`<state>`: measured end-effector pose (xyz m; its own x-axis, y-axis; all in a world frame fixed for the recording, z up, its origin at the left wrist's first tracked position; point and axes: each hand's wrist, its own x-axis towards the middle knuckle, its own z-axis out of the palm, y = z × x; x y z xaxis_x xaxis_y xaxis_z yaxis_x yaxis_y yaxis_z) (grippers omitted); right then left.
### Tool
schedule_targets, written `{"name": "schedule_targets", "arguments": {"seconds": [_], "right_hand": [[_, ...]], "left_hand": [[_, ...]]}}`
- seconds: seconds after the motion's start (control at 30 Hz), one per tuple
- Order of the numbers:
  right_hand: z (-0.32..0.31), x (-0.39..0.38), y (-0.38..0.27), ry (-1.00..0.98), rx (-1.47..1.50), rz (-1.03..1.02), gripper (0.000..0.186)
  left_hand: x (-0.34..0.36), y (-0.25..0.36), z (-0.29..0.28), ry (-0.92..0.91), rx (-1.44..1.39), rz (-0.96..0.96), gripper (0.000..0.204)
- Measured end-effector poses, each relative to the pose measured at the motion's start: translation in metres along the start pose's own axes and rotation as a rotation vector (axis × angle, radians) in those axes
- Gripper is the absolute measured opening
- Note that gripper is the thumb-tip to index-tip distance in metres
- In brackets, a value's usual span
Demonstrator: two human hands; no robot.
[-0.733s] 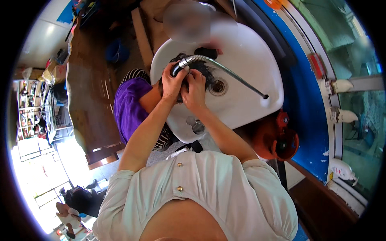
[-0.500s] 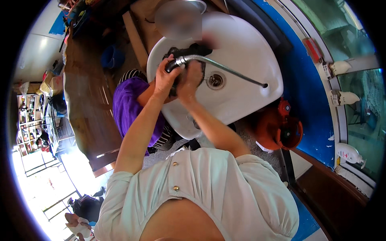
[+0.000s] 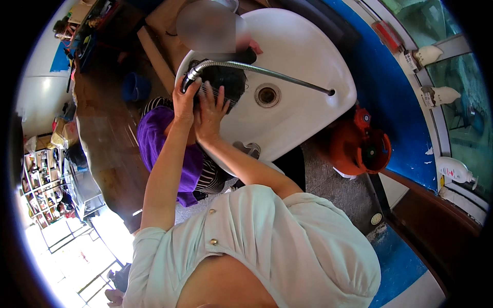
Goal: The person washes another person's hair in a salon sink, using a handheld sprayer to rinse the hair, applying shampoo, and scrubbing the scalp by hand.
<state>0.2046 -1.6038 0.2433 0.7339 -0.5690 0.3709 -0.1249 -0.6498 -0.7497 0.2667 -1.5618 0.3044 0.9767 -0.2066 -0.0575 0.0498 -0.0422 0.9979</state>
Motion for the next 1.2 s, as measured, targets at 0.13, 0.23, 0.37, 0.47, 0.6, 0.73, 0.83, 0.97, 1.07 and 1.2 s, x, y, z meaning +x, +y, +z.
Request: {"name": "schedule_targets", "arguments": {"seconds": [0.13,0.23,0.37,0.47,0.6,0.73,0.83,0.97,1.07,1.2], "right_hand": [[0.045,0.039,0.066,0.331,1.054,0.826,0.044],[0.03,0.045,0.087,-0.021,1.909,1.146,0.041],[-0.041,0.048,0.034,-0.153,1.006,0.728,0.037],[-0.017,0.061,0.074,-0.138,0.675,0.562,0.035],[0.012,0.092,0.111,-0.316,1.09,0.687,0.03],[-0.056,0.12,0.023,-0.554,0.17,-0.059,0.03],[-0.029,0.133,0.04,-0.556,0.181,0.031,0.031],[0.007,0.146,0.079,-0.849,0.061,0.158,0.026],[-0.041,0.11,0.029,-0.518,0.249,-0.213,0.023],[-0.046,0.102,0.002,-0.512,0.254,-0.853,0.023]], "left_hand": [[0.004,-0.014,0.014,0.051,0.001,0.088,0.041],[-0.001,-0.014,0.017,0.077,-0.015,0.081,0.042],[-0.006,0.0,0.008,0.166,-0.049,0.067,0.033],[-0.006,0.015,0.018,0.164,-0.059,0.054,0.029],[0.009,0.013,0.03,0.166,-0.054,0.091,0.031],[0.012,0.017,0.024,0.286,0.036,0.088,0.032],[0.017,0.011,0.025,0.286,0.039,0.081,0.032],[0.015,0.011,0.034,0.35,-0.12,0.052,0.03],[0.01,0.022,0.033,0.48,-0.283,0.077,0.03],[0.005,0.047,0.025,0.516,-0.289,0.057,0.026]]}}
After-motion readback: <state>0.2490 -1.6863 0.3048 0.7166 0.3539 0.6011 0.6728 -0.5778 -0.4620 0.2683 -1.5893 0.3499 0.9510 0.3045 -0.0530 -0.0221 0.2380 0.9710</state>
